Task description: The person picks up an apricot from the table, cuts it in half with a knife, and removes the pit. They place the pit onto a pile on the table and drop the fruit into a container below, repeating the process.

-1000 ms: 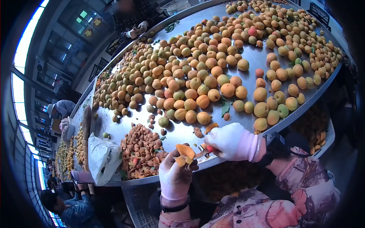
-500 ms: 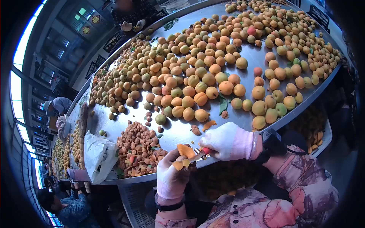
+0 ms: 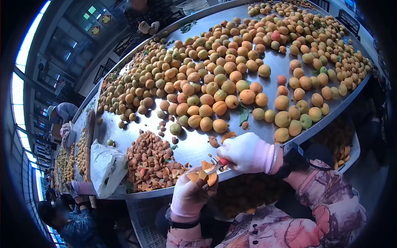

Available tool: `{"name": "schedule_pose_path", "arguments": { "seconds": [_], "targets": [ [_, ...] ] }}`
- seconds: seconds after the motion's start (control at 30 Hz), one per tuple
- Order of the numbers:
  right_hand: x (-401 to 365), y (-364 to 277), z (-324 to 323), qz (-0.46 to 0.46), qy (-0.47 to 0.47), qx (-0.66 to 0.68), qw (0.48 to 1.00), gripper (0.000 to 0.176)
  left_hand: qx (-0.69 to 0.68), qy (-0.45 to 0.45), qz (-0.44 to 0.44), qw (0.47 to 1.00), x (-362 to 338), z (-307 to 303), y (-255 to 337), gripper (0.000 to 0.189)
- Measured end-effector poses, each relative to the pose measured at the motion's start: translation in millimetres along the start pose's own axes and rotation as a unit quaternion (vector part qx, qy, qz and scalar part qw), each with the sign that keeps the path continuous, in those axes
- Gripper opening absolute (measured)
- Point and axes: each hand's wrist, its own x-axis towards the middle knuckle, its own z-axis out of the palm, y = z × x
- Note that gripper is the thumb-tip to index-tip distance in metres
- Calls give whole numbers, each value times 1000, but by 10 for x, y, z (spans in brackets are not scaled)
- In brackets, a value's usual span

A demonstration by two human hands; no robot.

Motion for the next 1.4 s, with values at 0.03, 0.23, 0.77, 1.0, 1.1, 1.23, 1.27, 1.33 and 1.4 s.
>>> {"name": "schedule_pose_path", "arguments": {
  "seconds": [0.03, 0.23, 0.77, 1.0, 1.1, 1.23, 1.27, 1.33, 1.4],
  "targets": [
    [-2, -21, -14, -3, -7, -1, 1000, 16, 15, 2, -10, 1000, -9, -2, 13, 39],
    [-13, 227, 49, 136, -83, -32, 987, 17, 119, 41, -33, 991, -157, 31, 133, 51],
    [-166, 309, -173, 309, -128, -64, 940, 15, 688, 84, 37, 720, 102, 426, 17, 30],
    [-284, 374, -433, 268, 131, 101, 949, 20, 824, 76, 152, 540, 1106, -6, -243, 40],
    [-308, 417, -450, 272, 159, 134, 939, 18, 812, 68, 167, 555, 1250, 78, -423, 37],
    [-225, 412, -432, 255, 188, 159, 935, 16, 794, -39, 207, 570, 1345, 142, -585, 21],
    [-224, 396, -455, 253, 194, 164, 934, 16, 790, -56, 187, 581, 1282, 179, -557, 17],
    [-236, 380, -504, 249, 194, 171, 934, 17, 777, -63, 75, 622, 1067, 139, -372, 20],
    [-257, 321, -604, 272, 187, 173, 928, 24, 807, -41, -11, 589, 856, -40, -84, 23]
  ]
}}
